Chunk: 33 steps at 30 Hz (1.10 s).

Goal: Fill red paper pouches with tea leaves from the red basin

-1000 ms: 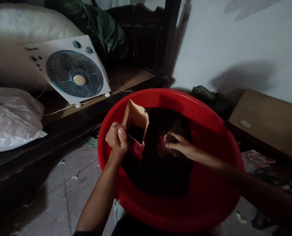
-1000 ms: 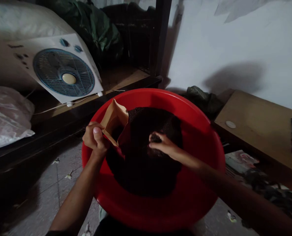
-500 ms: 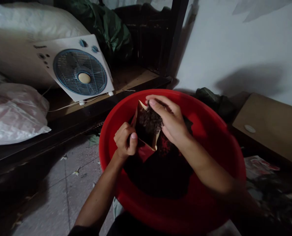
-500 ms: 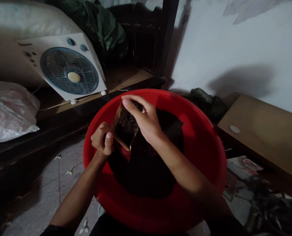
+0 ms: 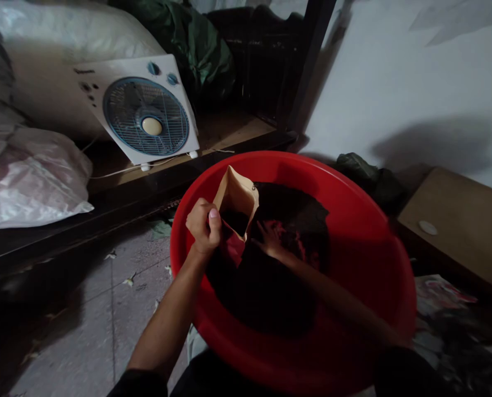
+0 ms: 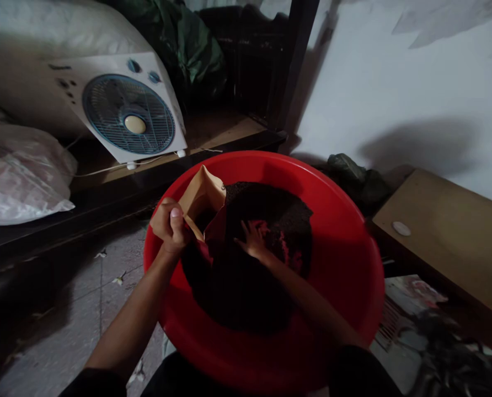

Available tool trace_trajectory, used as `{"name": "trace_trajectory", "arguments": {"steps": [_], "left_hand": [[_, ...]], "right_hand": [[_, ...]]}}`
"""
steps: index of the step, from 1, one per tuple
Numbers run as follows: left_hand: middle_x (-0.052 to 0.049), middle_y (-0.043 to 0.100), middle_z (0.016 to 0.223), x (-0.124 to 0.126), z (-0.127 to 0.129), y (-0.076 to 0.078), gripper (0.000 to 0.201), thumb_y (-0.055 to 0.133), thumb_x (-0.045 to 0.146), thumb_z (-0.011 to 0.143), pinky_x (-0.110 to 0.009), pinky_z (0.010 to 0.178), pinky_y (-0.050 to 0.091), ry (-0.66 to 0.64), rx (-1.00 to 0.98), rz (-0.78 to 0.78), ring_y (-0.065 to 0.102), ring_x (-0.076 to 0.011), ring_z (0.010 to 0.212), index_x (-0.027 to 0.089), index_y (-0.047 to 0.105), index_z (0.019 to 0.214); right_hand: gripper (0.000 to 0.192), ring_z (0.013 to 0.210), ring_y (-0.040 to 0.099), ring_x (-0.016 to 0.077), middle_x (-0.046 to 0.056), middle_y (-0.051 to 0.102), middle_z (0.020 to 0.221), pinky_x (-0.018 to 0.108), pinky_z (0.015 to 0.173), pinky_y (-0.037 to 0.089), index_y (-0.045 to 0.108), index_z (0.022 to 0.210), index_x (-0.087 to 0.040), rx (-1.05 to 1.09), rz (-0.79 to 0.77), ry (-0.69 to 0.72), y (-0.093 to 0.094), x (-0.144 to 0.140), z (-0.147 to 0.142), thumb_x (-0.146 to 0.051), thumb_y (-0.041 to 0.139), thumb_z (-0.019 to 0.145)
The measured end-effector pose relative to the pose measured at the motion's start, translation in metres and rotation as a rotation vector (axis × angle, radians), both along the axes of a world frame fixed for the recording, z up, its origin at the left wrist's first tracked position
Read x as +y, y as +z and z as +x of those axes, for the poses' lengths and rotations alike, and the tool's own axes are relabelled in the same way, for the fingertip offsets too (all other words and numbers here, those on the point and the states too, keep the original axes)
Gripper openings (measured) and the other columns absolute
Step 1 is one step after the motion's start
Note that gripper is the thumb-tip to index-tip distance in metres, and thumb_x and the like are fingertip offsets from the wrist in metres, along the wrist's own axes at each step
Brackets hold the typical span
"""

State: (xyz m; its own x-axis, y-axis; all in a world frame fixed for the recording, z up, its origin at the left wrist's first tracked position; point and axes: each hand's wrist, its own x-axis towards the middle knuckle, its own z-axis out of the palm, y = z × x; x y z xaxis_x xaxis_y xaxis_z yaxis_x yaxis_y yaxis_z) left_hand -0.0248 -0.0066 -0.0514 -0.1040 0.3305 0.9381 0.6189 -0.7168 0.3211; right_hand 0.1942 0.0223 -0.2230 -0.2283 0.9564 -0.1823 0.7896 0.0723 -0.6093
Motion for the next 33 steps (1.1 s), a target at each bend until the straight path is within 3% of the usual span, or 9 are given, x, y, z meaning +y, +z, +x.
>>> {"name": "trace_trajectory", "arguments": {"steps": [3,6,12,15,18,22,27,30,33], "left_hand": [[0.002,0.046,0.064,0.003,-0.002,-0.003,0.024,0.043,0.024,0.098,-0.029,0.056,0.032,0.005,-0.007,-0.003,0.044,-0.0118,0.058,0.020,0.051,0.076],[0.003,0.044,0.063,0.006,-0.003,-0.005,0.026,0.042,0.025,0.099,-0.029,0.055,0.031,-0.011,-0.006,-0.010,0.043,-0.0117,0.056,0.021,0.049,0.074],[0.002,0.045,0.062,0.010,-0.003,-0.013,0.031,0.039,0.032,0.100,-0.030,0.055,0.032,0.000,-0.058,-0.045,0.045,-0.0134,0.056,0.022,0.048,0.073],[0.001,0.047,0.064,0.011,-0.002,-0.017,0.033,0.037,0.036,0.101,-0.032,0.056,0.034,0.020,-0.070,-0.068,0.047,-0.0145,0.058,0.022,0.050,0.074],[0.000,0.051,0.065,0.011,-0.002,-0.019,0.036,0.034,0.042,0.102,-0.033,0.057,0.036,0.029,-0.074,-0.094,0.049,-0.0150,0.059,0.022,0.053,0.077],[-0.002,0.055,0.068,0.011,-0.003,-0.017,0.040,0.032,0.046,0.101,-0.032,0.059,0.039,0.009,-0.060,-0.112,0.054,-0.0149,0.061,0.021,0.056,0.082],[0.000,0.050,0.067,0.006,0.001,-0.005,0.038,0.035,0.044,0.101,-0.031,0.061,0.039,-0.040,-0.035,-0.205,0.050,-0.0142,0.062,0.021,0.054,0.077],[-0.001,0.047,0.072,0.002,0.007,0.004,0.040,0.036,0.044,0.100,-0.032,0.068,0.041,0.004,-0.102,-0.252,0.050,-0.0158,0.070,0.020,0.052,0.072],[-0.005,0.050,0.087,-0.001,0.015,0.007,0.039,0.036,0.047,0.099,-0.035,0.078,0.045,0.048,-0.183,-0.228,0.053,-0.0187,0.084,0.020,0.057,0.080]], "right_hand": [[0.080,0.151,0.027,0.0336,0.021,0.025,0.163,0.052,0.122,0.024,0.032,0.156,-0.014,-0.005,-0.056,0.201,0.001,-0.018,-0.004,-0.055,0.055,0.092],[0.080,0.146,0.037,0.0307,0.018,0.035,0.160,0.043,0.120,0.032,0.042,0.152,-0.015,0.017,-0.160,0.405,0.016,-0.042,0.017,-0.059,0.060,0.087],[0.103,0.150,0.029,0.0368,0.017,0.035,0.161,0.047,0.121,0.029,0.038,0.155,-0.016,-0.088,-0.493,0.571,0.048,-0.103,0.051,-0.065,0.072,0.072],[0.081,0.135,0.051,0.0362,0.014,0.055,0.147,0.044,0.114,0.039,0.059,0.140,-0.020,-0.059,-0.548,0.586,0.070,-0.120,0.054,-0.051,0.079,0.067],[0.048,0.107,0.067,0.0320,0.007,0.074,0.112,0.041,0.099,0.049,0.074,0.112,-0.025,-0.012,-0.530,0.581,0.099,-0.132,0.051,-0.042,0.078,0.068],[0.031,0.091,0.068,0.0249,0.002,0.074,0.097,0.037,0.087,0.050,0.071,0.101,-0.025,0.110,-0.364,0.346,0.137,-0.144,0.040,-0.043,0.070,0.076],[0.030,0.077,0.063,0.0179,0.000,0.068,0.086,0.028,0.065,0.049,0.065,0.096,-0.024,0.597,-0.017,-0.346,0.163,-0.145,0.025,-0.045,0.070,0.075],[0.034,0.051,0.049,0.0108,-0.005,0.060,0.070,0.021,0.040,0.031,0.060,0.094,-0.025,0.987,-0.002,-0.717,0.176,-0.135,0.013,-0.045,0.073,0.070],[0.036,0.050,0.046,0.0082,-0.007,0.057,0.068,0.018,0.038,0.027,0.055,0.092,-0.025,1.348,-0.016,-0.821,0.196,-0.112,-0.003,-0.036,0.074,0.063]]}}
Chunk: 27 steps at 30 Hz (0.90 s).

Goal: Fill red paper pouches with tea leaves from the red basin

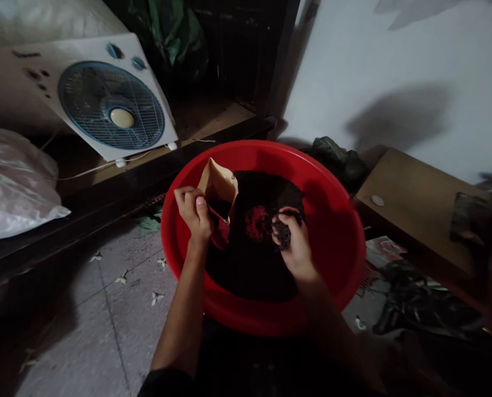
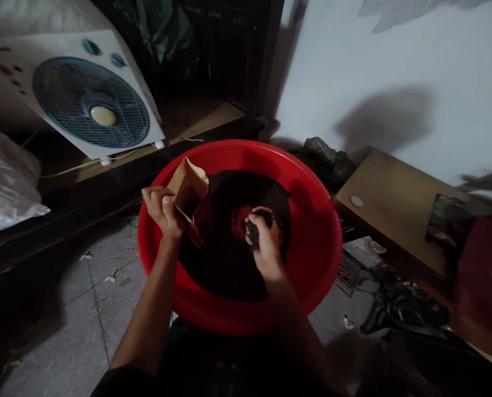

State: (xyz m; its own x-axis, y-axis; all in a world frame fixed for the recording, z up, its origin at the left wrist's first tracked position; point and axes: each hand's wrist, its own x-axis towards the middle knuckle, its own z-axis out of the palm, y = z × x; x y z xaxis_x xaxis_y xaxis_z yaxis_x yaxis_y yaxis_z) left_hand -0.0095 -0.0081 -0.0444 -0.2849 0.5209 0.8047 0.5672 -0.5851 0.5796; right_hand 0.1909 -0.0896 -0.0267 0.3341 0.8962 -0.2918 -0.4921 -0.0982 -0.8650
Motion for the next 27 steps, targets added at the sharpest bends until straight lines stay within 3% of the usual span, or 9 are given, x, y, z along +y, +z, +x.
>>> {"name": "trace_trajectory", "arguments": {"steps": [4,8,12,15,19,21,23,25,27], "left_hand": [[-0.006,0.052,0.099,-0.006,0.010,-0.007,0.039,0.032,0.048,0.100,-0.037,0.085,0.047,-0.062,-0.007,-0.011,0.055,-0.0198,0.094,0.021,0.059,0.100],[-0.008,0.054,0.108,-0.014,0.013,-0.012,0.038,0.031,0.045,0.102,-0.037,0.091,0.046,-0.124,0.033,-0.038,0.055,-0.0201,0.103,0.021,0.057,0.114],[-0.010,0.054,0.112,-0.015,0.010,-0.012,0.039,0.032,0.045,0.102,-0.038,0.094,0.046,-0.128,0.082,-0.054,0.055,-0.0208,0.107,0.021,0.056,0.121],[-0.009,0.055,0.112,-0.013,0.006,-0.012,0.039,0.033,0.044,0.102,-0.038,0.095,0.046,-0.128,0.080,-0.039,0.056,-0.0204,0.107,0.021,0.057,0.121],[-0.008,0.057,0.108,-0.012,0.001,-0.013,0.037,0.033,0.042,0.103,-0.036,0.093,0.046,-0.088,0.051,-0.021,0.057,-0.0193,0.103,0.020,0.060,0.116],[-0.008,0.058,0.106,-0.012,-0.001,-0.013,0.036,0.032,0.039,0.103,-0.036,0.091,0.046,-0.061,0.039,-0.002,0.058,-0.0189,0.101,0.020,0.061,0.113],[-0.007,0.058,0.102,-0.011,-0.003,-0.013,0.034,0.032,0.035,0.103,-0.035,0.089,0.046,-0.032,0.040,0.021,0.057,-0.0184,0.098,0.019,0.061,0.110],[-0.007,0.057,0.098,-0.011,-0.004,-0.014,0.033,0.032,0.033,0.103,-0.034,0.086,0.046,-0.014,0.053,0.044,0.057,-0.0176,0.094,0.017,0.061,0.106],[-0.007,0.057,0.096,-0.009,-0.004,-0.015,0.033,0.032,0.034,0.103,-0.034,0.084,0.046,-0.007,0.072,0.048,0.057,-0.0172,0.091,0.017,0.061,0.104]], "right_hand": [[0.033,0.059,0.051,0.0082,-0.006,0.057,0.078,0.019,0.046,0.038,0.050,0.091,-0.026,0.176,0.217,-0.051,0.036,0.045,-0.027,-0.034,0.071,0.066],[0.035,0.086,0.063,0.0129,-0.003,0.060,0.097,0.027,0.075,0.053,0.052,0.105,-0.028,-0.030,0.439,0.064,0.064,0.085,-0.053,-0.041,0.067,0.076],[0.040,0.112,0.062,0.0191,0.002,0.063,0.113,0.039,0.100,0.049,0.058,0.119,-0.023,-0.276,0.582,0.282,0.082,0.101,-0.064,-0.047,0.059,0.087],[0.036,0.123,0.058,0.0192,0.001,0.067,0.123,0.037,0.110,0.044,0.065,0.117,-0.025,-0.418,0.677,0.322,0.078,0.107,-0.051,-0.047,0.064,0.088],[0.039,0.125,0.057,0.0197,0.004,0.064,0.133,0.042,0.112,0.041,0.065,0.123,-0.026,-0.844,0.505,0.160,0.023,0.119,0.004,-0.050,0.050,0.096],[0.038,0.131,0.053,0.0224,0.007,0.061,0.139,0.046,0.115,0.037,0.065,0.123,-0.025,-1.138,0.224,0.354,-0.020,0.117,0.040,-0.045,0.052,0.094],[0.034,0.120,0.061,0.0301,0.014,0.068,0.125,0.049,0.109,0.043,0.074,0.101,-0.020,-1.170,0.087,0.520,-0.063,0.101,0.071,-0.044,0.073,0.078],[0.034,0.107,0.067,0.0327,0.018,0.072,0.111,0.049,0.102,0.048,0.075,0.079,-0.017,-1.169,-0.004,0.644,-0.099,0.072,0.091,-0.048,0.080,0.066],[0.040,0.110,0.067,0.0356,0.020,0.070,0.117,0.050,0.102,0.047,0.077,0.083,-0.017,-1.180,-0.084,0.725,-0.127,0.034,0.097,-0.052,0.079,0.064]]}}
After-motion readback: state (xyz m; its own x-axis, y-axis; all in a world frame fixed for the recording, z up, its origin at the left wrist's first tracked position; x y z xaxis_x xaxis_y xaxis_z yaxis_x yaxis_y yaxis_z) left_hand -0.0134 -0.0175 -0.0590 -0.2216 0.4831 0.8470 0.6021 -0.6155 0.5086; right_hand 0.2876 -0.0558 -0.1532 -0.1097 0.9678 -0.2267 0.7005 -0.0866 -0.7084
